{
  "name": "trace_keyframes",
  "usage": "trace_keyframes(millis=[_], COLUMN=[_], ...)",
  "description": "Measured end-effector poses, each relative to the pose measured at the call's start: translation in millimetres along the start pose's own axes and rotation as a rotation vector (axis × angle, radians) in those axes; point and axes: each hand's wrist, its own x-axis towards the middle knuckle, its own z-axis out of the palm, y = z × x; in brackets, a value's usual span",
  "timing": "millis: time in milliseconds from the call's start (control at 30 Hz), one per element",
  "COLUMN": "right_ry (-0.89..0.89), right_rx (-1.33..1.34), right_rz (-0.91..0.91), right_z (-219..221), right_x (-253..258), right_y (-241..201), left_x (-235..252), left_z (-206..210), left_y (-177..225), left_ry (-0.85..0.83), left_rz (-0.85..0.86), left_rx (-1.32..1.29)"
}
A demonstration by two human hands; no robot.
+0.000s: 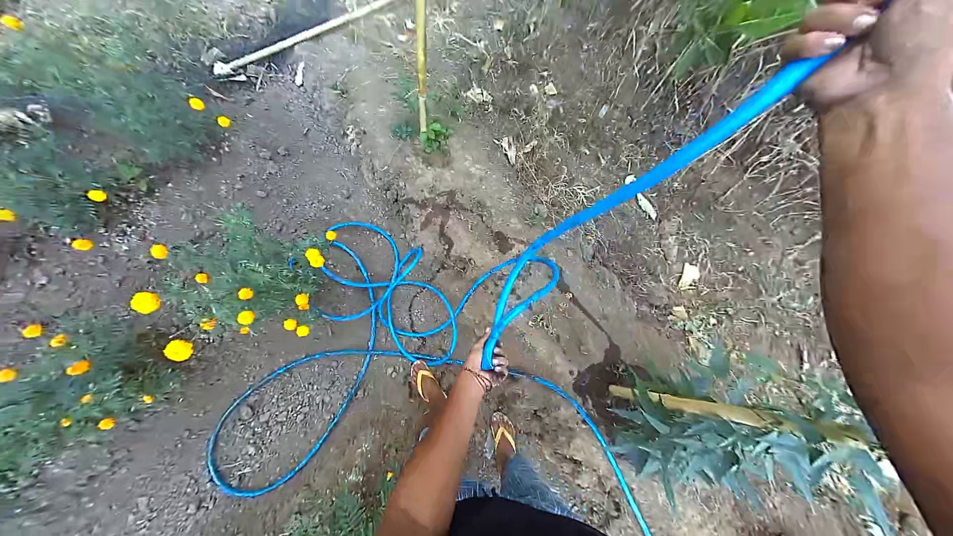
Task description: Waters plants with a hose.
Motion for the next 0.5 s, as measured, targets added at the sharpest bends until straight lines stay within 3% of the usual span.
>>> trace_keyframes(millis=[133, 267, 367, 500], right_ry=[0.137, 0.508, 0.646, 0.633], right_rx=[0.118, 0.133, -0.036, 0.273], right_rz=[-0.077, -0.090, 0.149, 0.491], right_z=[-28, -46, -25, 47], right_x=[19, 20, -2, -4], right_y=[33, 100, 166, 241], left_x=[-45, -98, -135, -164], left_z=[13, -4, 5, 67], left_y=[17, 53, 102, 124], left_ry=[0.438, 0.574, 0.546, 0.251], left_rz=[0.456, 1.105, 1.420, 1.470], left_rx=[0.465, 0.856, 0.998, 0.842])
